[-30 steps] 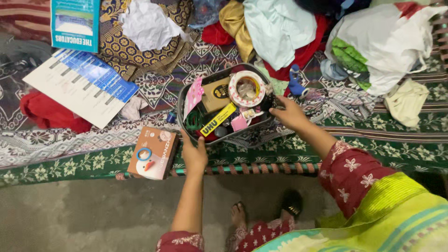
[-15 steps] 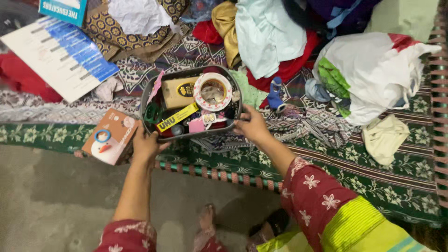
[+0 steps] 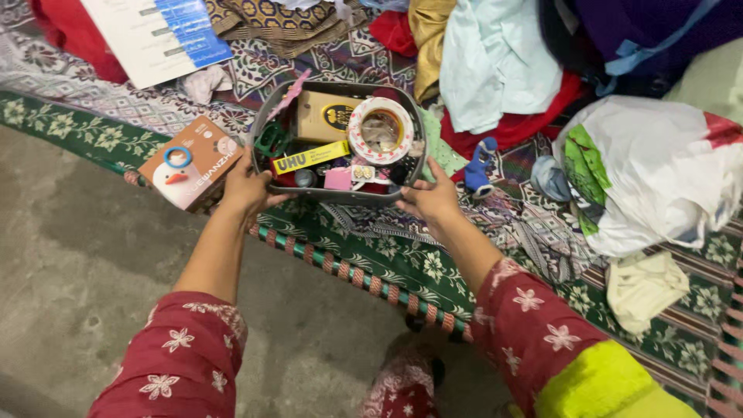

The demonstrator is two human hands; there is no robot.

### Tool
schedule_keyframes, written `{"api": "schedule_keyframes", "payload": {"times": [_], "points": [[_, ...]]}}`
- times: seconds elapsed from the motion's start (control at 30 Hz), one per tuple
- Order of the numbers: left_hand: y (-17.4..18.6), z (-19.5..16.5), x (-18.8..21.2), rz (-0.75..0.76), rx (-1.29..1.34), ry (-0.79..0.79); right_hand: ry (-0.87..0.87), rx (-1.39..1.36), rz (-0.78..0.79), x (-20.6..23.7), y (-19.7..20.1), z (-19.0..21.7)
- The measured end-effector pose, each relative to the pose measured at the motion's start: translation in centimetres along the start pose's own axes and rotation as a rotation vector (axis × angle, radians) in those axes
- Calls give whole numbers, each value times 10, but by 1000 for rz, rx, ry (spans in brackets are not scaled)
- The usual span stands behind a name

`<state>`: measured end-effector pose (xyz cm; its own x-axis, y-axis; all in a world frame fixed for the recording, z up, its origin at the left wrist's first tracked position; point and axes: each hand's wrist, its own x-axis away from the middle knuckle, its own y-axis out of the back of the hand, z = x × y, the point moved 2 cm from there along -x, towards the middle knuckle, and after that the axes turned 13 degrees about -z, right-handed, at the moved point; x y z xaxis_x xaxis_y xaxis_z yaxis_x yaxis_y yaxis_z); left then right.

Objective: The person sorts small hair accessories and jewelry in a tray on a bed, handles a pink pouch and small boxes, then carries a tray, boxes and a basket to a metal cabinet and arranges them on its shelves before closing the cabinet doors.

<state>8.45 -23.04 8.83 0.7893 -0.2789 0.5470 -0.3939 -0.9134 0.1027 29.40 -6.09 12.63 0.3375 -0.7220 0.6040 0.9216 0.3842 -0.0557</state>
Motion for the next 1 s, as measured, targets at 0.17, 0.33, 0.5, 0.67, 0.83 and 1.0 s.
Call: {"api": "schedule_keyframes", "payload": {"times": [0.17, 0.33, 0.5, 0.67, 0.83, 1.0], "points": [[7, 5, -5, 42, -15, -7, -55, 49, -2, -10, 3, -4], [18, 15, -12, 102, 47, 36, -138, 6, 110, -22, -3, -10], [28, 20, -19, 102, 72, 51, -150, 63, 45, -26, -14, -17], [36, 21, -35, 113, 95, -12, -178, 10, 125, -43, -24, -23], [42, 27, -52, 145, 133, -21, -207, 8, 46, -62, -21, -35], [61, 10, -63, 231, -305, -147, -136, 242, -53, -73, -13, -10]]}}
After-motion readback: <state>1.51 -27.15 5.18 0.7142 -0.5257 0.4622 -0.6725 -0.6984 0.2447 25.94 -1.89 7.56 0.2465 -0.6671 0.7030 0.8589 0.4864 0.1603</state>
